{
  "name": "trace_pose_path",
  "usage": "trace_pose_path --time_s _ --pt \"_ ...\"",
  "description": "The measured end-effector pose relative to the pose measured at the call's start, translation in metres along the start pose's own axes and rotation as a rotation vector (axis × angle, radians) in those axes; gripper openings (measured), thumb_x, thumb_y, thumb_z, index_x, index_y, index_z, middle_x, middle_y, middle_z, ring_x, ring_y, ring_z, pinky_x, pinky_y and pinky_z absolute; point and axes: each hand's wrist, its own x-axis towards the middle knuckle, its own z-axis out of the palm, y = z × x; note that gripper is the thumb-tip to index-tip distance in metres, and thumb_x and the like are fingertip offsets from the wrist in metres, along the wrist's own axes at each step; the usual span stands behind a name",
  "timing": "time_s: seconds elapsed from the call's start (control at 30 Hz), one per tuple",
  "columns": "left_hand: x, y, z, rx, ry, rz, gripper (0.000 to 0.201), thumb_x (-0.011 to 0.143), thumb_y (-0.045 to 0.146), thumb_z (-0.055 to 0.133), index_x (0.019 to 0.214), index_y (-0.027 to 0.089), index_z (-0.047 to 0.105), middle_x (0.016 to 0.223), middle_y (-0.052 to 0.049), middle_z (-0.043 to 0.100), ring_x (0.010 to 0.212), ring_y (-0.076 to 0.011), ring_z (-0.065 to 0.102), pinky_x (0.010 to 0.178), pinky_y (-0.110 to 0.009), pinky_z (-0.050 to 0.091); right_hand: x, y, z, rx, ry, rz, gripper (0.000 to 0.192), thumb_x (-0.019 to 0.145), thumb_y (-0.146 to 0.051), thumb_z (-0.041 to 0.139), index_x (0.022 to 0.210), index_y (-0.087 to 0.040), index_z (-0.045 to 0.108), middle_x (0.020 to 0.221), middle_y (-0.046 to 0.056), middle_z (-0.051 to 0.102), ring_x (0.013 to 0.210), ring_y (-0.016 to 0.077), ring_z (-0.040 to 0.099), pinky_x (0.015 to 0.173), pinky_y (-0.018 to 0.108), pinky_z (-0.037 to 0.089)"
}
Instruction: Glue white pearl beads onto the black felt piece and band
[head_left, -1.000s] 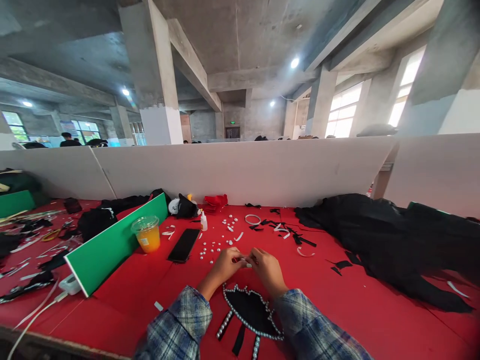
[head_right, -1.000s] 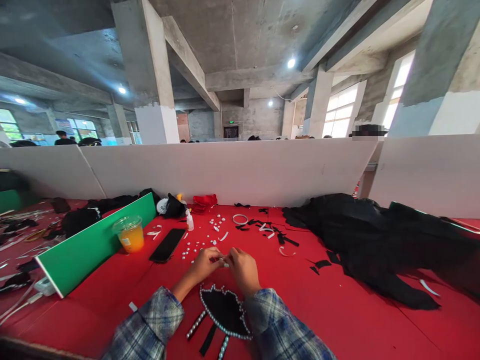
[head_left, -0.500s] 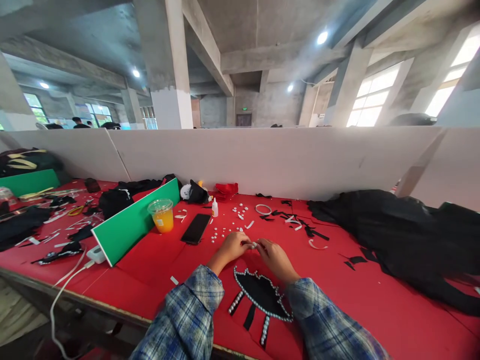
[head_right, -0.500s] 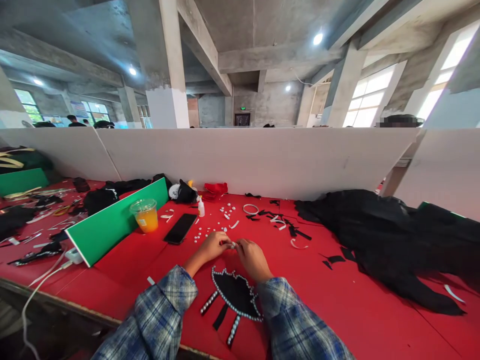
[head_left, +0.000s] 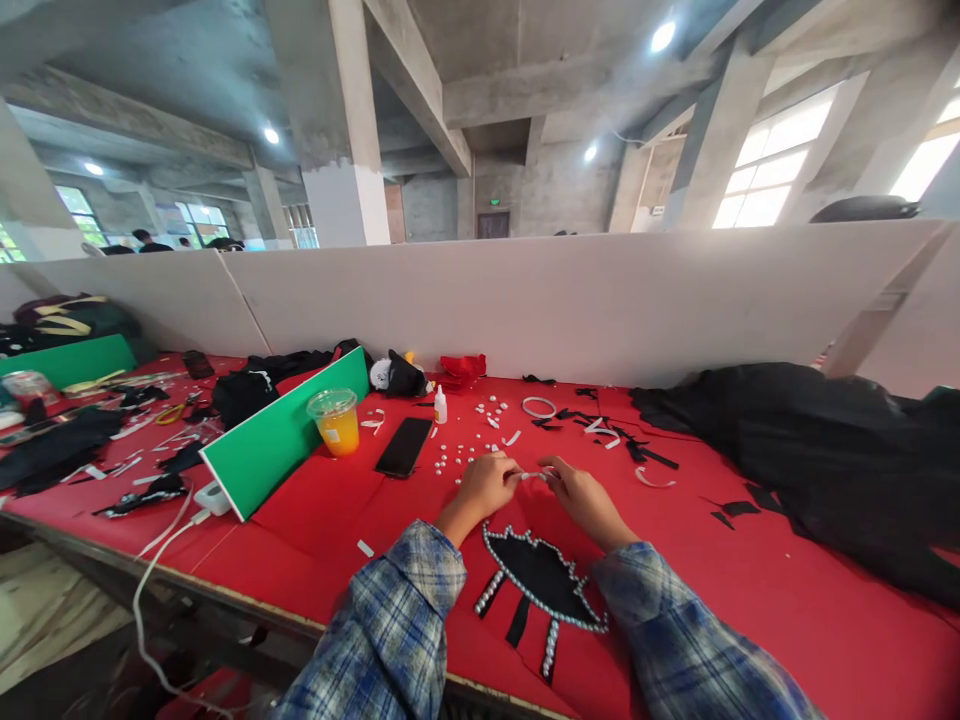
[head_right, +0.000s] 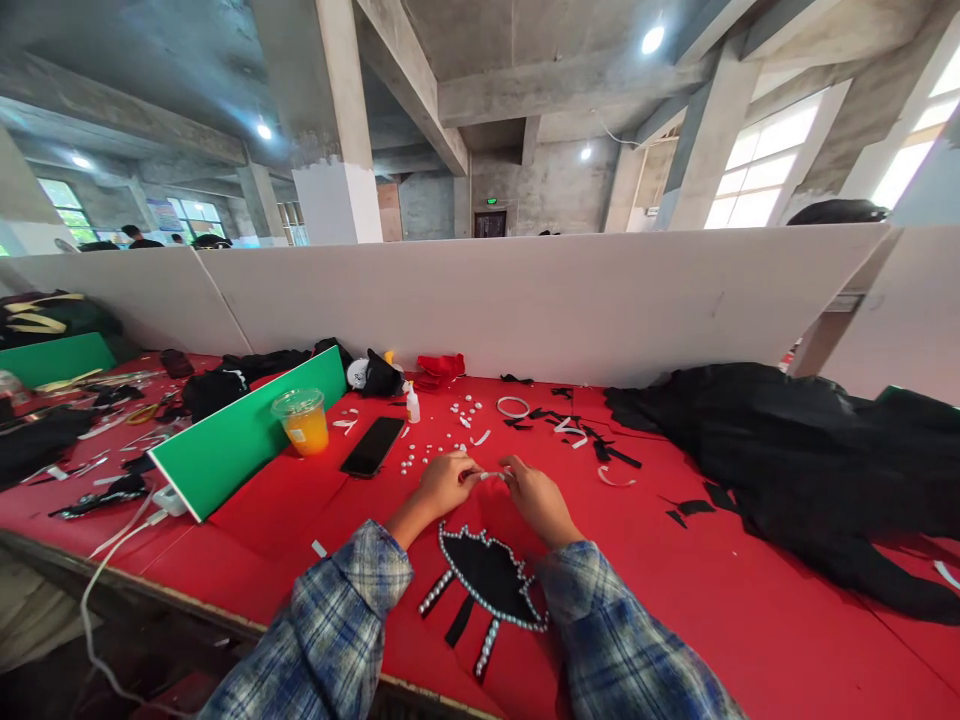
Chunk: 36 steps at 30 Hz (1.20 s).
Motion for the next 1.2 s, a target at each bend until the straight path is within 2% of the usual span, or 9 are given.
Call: trace_pose_path --time_s 0.13,0.23,0.37,0.43,0.57,0.8,0.97,1.07,1.2 --pt "0.000 -0.003 -0.004 0.075 0.014 -0.099 0.017 0.083 0.026 0.055 0.090 0.019 0.070 0.087 -0.007 0.067 0.084 -0.0196 0.061 0.076 -0.027 0.044 0.000 0.003 -0.001 -0.059 0.009 -0.011 0.022 0.084 -0.021 0.037 0.087 -0.019 0.059 0.082 0.007 0.068 0.070 0.0191 0.063 0.059 0.025 0.040" --pt "0.000 -0.017 -0.015 0.153 0.055 -0.213 0.024 0.081 0.026 0.059 0.101 0.016 0.066 0.096 -0.012 0.065 0.093 -0.0240 0.058 0.082 -0.032 0.043 -0.001 0.004 0.002 -0.080 0.018 -0.009 0.023 0.085 -0.021 0.036 0.088 -0.019 0.059 0.084 0.008 0.068 0.071 0.0197 0.063 0.058 0.026 0.040" --pt "-0.001 -0.044 -0.034 0.233 0.125 -0.381 0.032 0.079 0.013 0.057 0.111 0.013 0.061 0.111 -0.019 0.058 0.108 -0.0308 0.050 0.090 -0.041 0.037 -0.002 0.004 0.006 -0.065 0.031 -0.060 0.025 0.085 -0.021 0.037 0.090 -0.020 0.061 0.088 0.008 0.068 0.072 0.0188 0.063 0.059 0.025 0.040" --pt "-0.002 -0.056 -0.041 0.239 0.131 -0.437 0.026 0.078 0.011 0.058 0.103 0.012 0.065 0.109 -0.019 0.059 0.106 -0.0321 0.051 0.088 -0.043 0.037 -0.003 0.003 0.006 -0.059 0.042 -0.070 0.025 0.086 -0.021 0.037 0.092 -0.020 0.061 0.089 0.008 0.068 0.072 0.0186 0.063 0.059 0.025 0.040" --pt "-0.003 -0.070 -0.044 0.176 0.123 -0.479 0.014 0.078 0.009 0.057 0.086 0.012 0.068 0.094 -0.017 0.064 0.090 -0.0250 0.059 0.079 -0.034 0.041 -0.004 0.000 0.005 -0.051 0.023 -0.046 0.024 0.087 -0.020 0.037 0.094 -0.020 0.060 0.091 0.008 0.067 0.076 0.0181 0.063 0.062 0.025 0.040" --pt "0.003 -0.079 -0.045 -0.050 0.226 -0.438 0.012 0.079 0.014 0.056 0.075 0.013 0.067 0.078 -0.011 0.066 0.081 -0.0213 0.060 0.075 -0.029 0.042 -0.004 -0.003 0.004 -0.046 0.016 -0.044 0.023 0.088 -0.018 0.037 0.094 -0.019 0.059 0.089 0.007 0.066 0.079 0.0176 0.061 0.065 0.024 0.039" --pt "0.011 -0.075 -0.036 -0.341 0.282 -0.370 0.022 0.082 0.031 0.053 0.078 0.013 0.066 0.068 -0.006 0.065 0.069 -0.0175 0.059 0.066 -0.026 0.044 -0.005 -0.006 0.004 -0.028 0.004 -0.062 0.019 0.089 -0.022 0.041 0.093 -0.020 0.060 0.088 0.005 0.066 0.078 0.0172 0.061 0.065 0.023 0.039" --pt "0.014 -0.059 -0.024 -0.537 0.225 -0.316 0.029 0.079 0.039 0.056 0.081 0.012 0.066 0.069 -0.006 0.067 0.066 -0.0167 0.060 0.062 -0.026 0.046 -0.006 -0.010 0.003 -0.020 0.013 -0.072 0.017 0.088 -0.022 0.043 0.090 -0.019 0.060 0.086 0.005 0.065 0.077 0.0167 0.060 0.064 0.023 0.038" --pt "0.012 -0.032 -0.013 -0.747 0.120 -0.237 0.034 0.070 0.043 0.066 0.086 0.013 0.068 0.083 -0.008 0.071 0.074 -0.0178 0.063 0.070 -0.029 0.049 -0.007 -0.014 0.001 -0.016 0.058 -0.072 0.014 0.088 -0.025 0.047 0.087 -0.020 0.060 0.083 0.003 0.064 0.073 0.0153 0.059 0.062 0.022 0.037"
